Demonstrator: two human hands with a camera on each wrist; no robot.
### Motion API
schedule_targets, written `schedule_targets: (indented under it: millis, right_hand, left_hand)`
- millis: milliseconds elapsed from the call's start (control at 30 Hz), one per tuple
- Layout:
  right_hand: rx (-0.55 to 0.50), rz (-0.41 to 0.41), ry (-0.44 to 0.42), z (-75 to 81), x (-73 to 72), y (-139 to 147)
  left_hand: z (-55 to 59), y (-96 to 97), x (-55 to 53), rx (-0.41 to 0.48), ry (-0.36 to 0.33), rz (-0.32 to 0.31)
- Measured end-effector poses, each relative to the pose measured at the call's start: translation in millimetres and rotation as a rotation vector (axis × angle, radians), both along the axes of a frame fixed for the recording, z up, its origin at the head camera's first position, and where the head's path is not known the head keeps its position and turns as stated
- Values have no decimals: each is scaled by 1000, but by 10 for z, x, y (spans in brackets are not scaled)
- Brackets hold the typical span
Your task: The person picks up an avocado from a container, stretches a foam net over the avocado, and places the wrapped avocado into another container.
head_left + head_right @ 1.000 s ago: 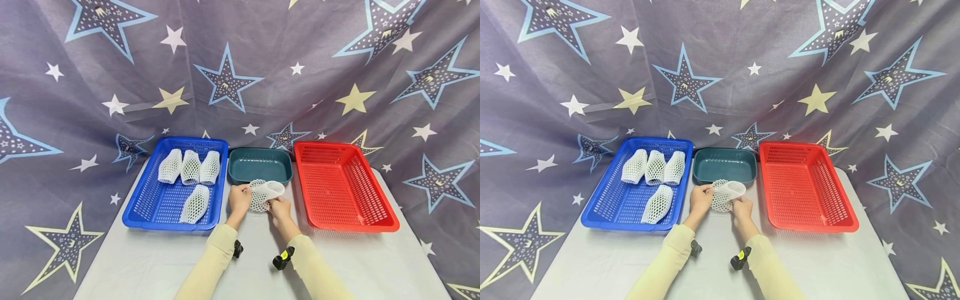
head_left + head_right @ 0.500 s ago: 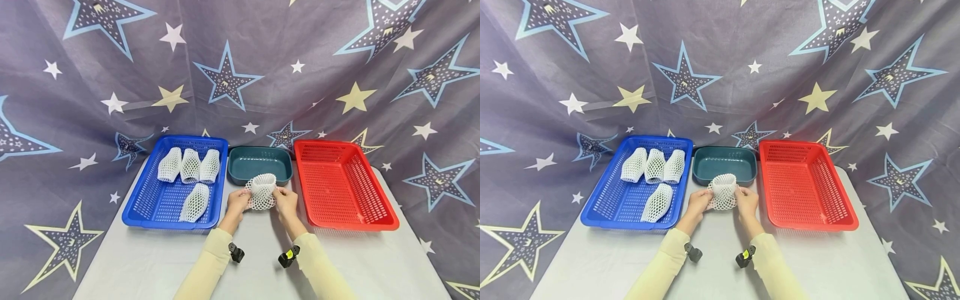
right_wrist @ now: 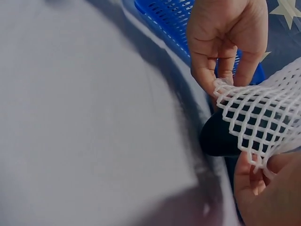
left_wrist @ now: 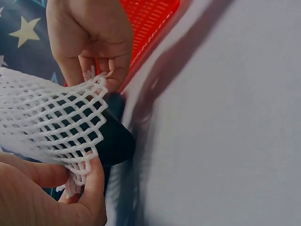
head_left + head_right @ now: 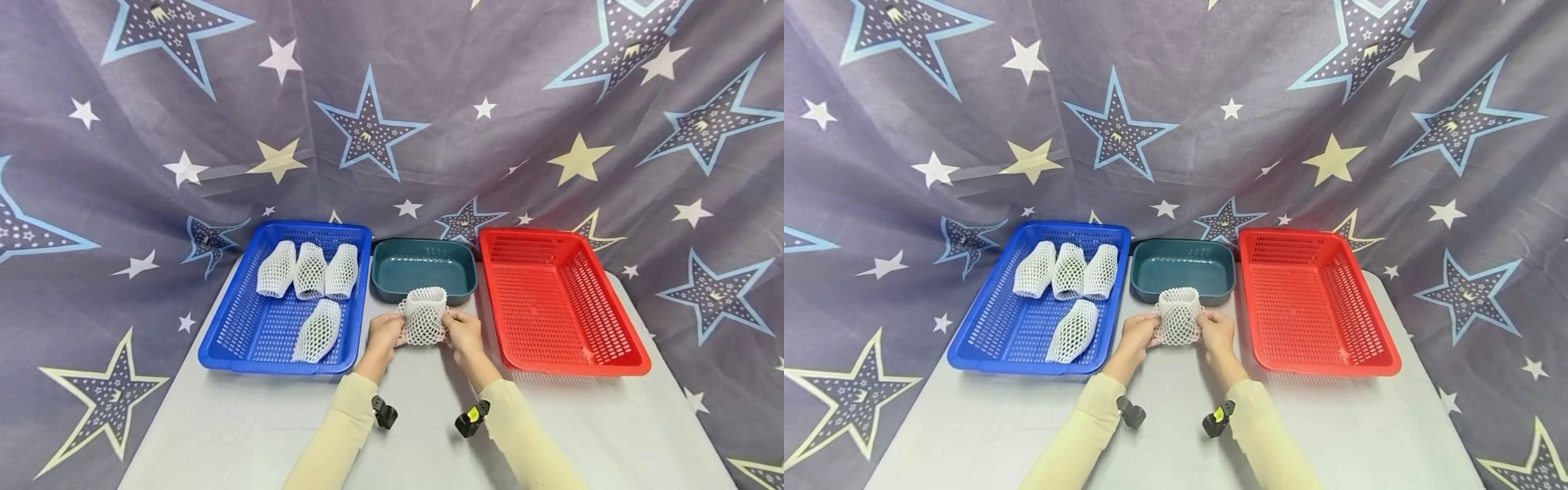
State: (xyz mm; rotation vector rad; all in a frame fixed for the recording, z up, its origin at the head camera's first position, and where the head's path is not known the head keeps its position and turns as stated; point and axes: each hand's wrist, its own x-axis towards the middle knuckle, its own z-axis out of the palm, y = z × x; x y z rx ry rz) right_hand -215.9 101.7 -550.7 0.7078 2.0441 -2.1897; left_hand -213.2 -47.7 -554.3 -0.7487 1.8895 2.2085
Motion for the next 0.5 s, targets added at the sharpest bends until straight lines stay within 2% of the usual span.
schedule_targets:
  millis: [200, 333, 500]
  right_hand:
    - [-43, -21, -3, -137, -35, -5]
    - [-67, -53, -5, -196, -66, -46]
    - [-42, -91, 6, -252, -100, -108]
  left_hand:
    - [-52, 25, -9, -18, -3, 1]
    - [-100, 60, -22, -2, 15, 34]
    - [-141, 107, -44, -65, 13, 78]
